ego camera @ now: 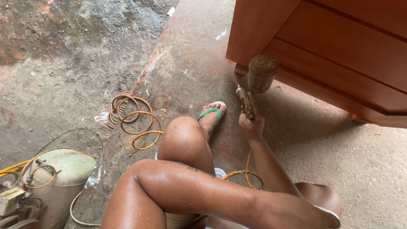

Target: The person uses a spray gun to apply a finish to a wooden panel, moving the gun in steady strokes across the surface and managing the air hose by hand.

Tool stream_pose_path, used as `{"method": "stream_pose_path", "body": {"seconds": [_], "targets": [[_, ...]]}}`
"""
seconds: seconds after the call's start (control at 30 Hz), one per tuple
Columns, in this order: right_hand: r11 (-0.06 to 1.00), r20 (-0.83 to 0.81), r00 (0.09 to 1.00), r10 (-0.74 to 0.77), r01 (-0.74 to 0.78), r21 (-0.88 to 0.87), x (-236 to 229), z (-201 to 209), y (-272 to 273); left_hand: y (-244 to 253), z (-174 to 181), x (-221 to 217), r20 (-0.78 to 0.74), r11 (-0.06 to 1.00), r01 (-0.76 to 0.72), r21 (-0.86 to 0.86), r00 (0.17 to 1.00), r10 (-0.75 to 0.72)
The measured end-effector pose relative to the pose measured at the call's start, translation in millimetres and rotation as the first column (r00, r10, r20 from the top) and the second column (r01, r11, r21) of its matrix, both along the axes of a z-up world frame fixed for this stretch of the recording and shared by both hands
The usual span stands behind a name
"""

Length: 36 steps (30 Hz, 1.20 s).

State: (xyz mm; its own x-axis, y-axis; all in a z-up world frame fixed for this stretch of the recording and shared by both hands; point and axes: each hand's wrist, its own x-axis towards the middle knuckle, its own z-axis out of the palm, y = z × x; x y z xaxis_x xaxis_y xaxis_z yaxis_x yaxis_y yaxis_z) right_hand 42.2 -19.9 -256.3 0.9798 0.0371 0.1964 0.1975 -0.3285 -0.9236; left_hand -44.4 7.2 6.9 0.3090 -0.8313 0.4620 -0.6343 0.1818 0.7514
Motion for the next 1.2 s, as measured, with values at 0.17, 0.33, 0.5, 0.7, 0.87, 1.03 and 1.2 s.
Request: {"method": "stream_pose_path", "body": {"seconds": [0.17,0.33,0.5,0.7,0.87,1.03,1.2], "targets": [[0.995,0.114,0.993,-0.023,0.011,0.101,9.5,68.1,-8.0,-2.7,-2.8,-4.5,0.007,1.0,0.015,-0.006,1.0,-0.015],[0.988,0.335,0.941,-0.051,-0.001,0.152,20.4,134.7,-21.7,-5.2,-4.5,-12.0,0.012,0.999,0.038,0.001,0.999,-0.038],[0.95,0.464,0.88,-0.102,-0.052,0.307,19.2,188.6,-24.2,-8.7,-5.6,-15.7,0.023,0.999,0.051,0.001,0.998,-0.051],[0.976,0.522,0.831,-0.193,0.109,0.187,8.2,218.7,-37.7,-10.3,-6.4,-16.3,0.032,0.997,0.071,-0.02,0.997,-0.07],[0.988,0.47,0.882,-0.045,-0.03,0.15,18.5,169.9,-39.0,-7.8,-6.5,-15.0,0.057,0.993,0.105,-0.053,0.993,-0.102],[0.998,0.265,0.963,-0.043,0.053,-0.03,1.2,118.0,-38.1,-8.2,-5.6,-10.6,0.087,0.987,0.114,-0.115,0.991,-0.105],[0.996,0.122,0.992,-0.037,0.047,-0.076,-11.0,55.7,-34.4,-8.5,2.2,2.8,0.178,0.965,0.126,-0.231,0.98,-0.085]]}}
